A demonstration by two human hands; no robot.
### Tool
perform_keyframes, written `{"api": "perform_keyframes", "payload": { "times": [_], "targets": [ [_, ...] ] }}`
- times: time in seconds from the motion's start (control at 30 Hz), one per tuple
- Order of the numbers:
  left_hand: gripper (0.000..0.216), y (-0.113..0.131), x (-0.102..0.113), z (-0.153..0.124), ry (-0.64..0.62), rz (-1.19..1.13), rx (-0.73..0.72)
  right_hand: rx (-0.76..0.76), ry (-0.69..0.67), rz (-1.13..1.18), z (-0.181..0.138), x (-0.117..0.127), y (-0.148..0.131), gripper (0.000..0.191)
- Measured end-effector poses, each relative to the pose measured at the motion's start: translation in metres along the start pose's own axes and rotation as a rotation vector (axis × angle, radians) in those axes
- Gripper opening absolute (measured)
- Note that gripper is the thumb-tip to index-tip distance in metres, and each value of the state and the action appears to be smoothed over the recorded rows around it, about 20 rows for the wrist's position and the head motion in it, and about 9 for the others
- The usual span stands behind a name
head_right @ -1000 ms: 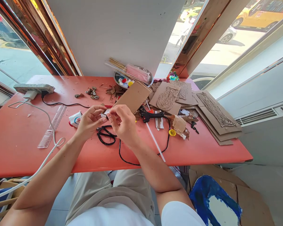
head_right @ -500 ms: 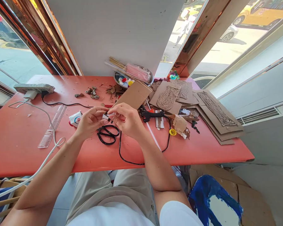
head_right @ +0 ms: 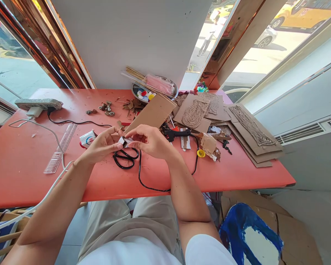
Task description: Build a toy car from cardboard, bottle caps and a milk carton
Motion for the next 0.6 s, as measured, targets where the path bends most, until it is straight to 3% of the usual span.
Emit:
{"api": "perform_keyframes", "payload": {
  "times": [0.6],
  "targets": [
    [0.051, -0.0035, -0.0054, -0.0001, 0.005, -0.055, 0.04, -0.083, 0.038, 0.088, 0.0046, -0.0056, 0.0042, 0.071]
  ]
}}
Point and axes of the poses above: each hand's wrist, its own z-axis towards the middle knuckle, its own x-axis out of the back of the hand, y = z × x, the point moved 8 cm from there along z, towards the middle knuckle, and after that the axes turned 2 degrees about -y, right-handed, at the moved point
